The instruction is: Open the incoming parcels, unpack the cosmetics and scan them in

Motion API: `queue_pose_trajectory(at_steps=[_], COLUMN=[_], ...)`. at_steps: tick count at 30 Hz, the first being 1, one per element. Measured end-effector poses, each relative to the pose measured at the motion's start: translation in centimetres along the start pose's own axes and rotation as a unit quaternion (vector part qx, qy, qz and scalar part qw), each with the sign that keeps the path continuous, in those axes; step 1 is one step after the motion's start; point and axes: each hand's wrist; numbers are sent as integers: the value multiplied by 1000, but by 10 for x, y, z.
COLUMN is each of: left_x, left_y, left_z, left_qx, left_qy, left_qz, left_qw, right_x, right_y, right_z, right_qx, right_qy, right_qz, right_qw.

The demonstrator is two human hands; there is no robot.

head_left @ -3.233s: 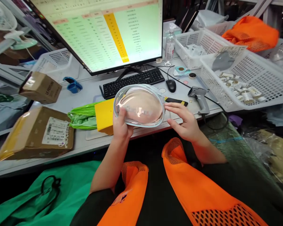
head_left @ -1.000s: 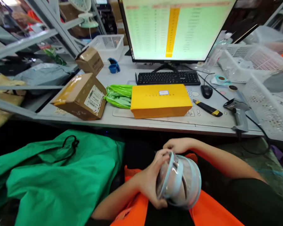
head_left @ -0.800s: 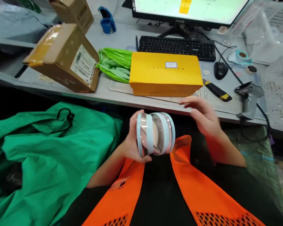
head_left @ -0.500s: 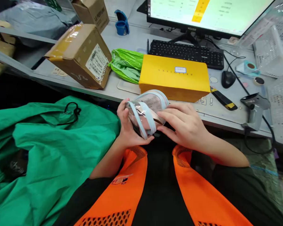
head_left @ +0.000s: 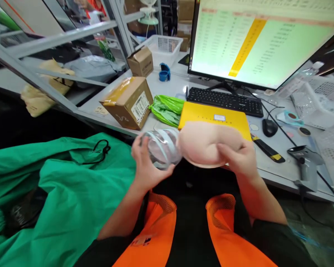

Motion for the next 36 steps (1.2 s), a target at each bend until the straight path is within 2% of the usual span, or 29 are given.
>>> queue_pose_trajectory(at_steps=[2, 3, 5, 7, 9, 10, 12, 14, 15, 17, 19, 20, 22, 25, 28, 32, 36], left_x=[-6, -4, 9, 31, 51, 59, 67, 69, 70, 71, 73, 75, 77, 82, 87, 97, 109], left_y=[28, 46, 88, 127, 153, 158, 151, 127, 114, 91, 82, 82, 86, 91, 93, 96, 96], left_z=[-17, -26, -43, -57, -63, -62, -47, -16, 5, 47, 80, 89, 96, 88, 81, 78, 81], left_qx=[-63, -89, -119, -126, -125, -118, -84, -47, -41, -53, -79, -89, -101, -120, -152, -171, -188], left_qy=[40, 62, 94, 94, 52, 21, -64, -201, -300, -480, -556, -565, -562, -543, -525, -556, -594], left_qz=[14, 9, -22, -77, -129, -137, -104, -54, -59, -122, -166, -172, -159, -141, -159, -189, -185], left_qw=[997, 994, 988, 985, 982, 983, 989, 977, 951, 867, 811, 802, 806, 819, 822, 791, 760], right_x=[-19, -25, -31, -30, -24, -20, -10, 3, 10, 24, 35, 38, 40, 34, 26, 23, 28], right_y=[9, 14, 24, 30, 28, 23, 8, -9, -18, -31, -40, -43, -46, -49, -52, -55, -55], right_z=[8, 12, 18, 21, 25, 28, 37, 49, 55, 64, 68, 69, 69, 67, 63, 57, 56], right_qx=[0, -3, -6, -9, -15, -22, -39, -46, -44, -25, 9, 28, 63, 100, 129, 150, 150], right_qy=[67, 92, 133, 160, 162, 154, 130, 114, 113, 121, 136, 144, 159, 174, 179, 192, 206], right_qz=[126, 163, 199, 223, 241, 251, 271, 273, 262, 223, 184, 169, 157, 145, 127, 97, 85], right_qw=[990, 982, 971, 962, 957, 955, 953, 954, 957, 967, 974, 975, 973, 969, 967, 965, 963])
Point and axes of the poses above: each hand's wrist, its own y-axis towards the middle knuckle, its own x-axis out of the palm, z = x × y, and after that the axes turned 3 degrees about -z, right-handed
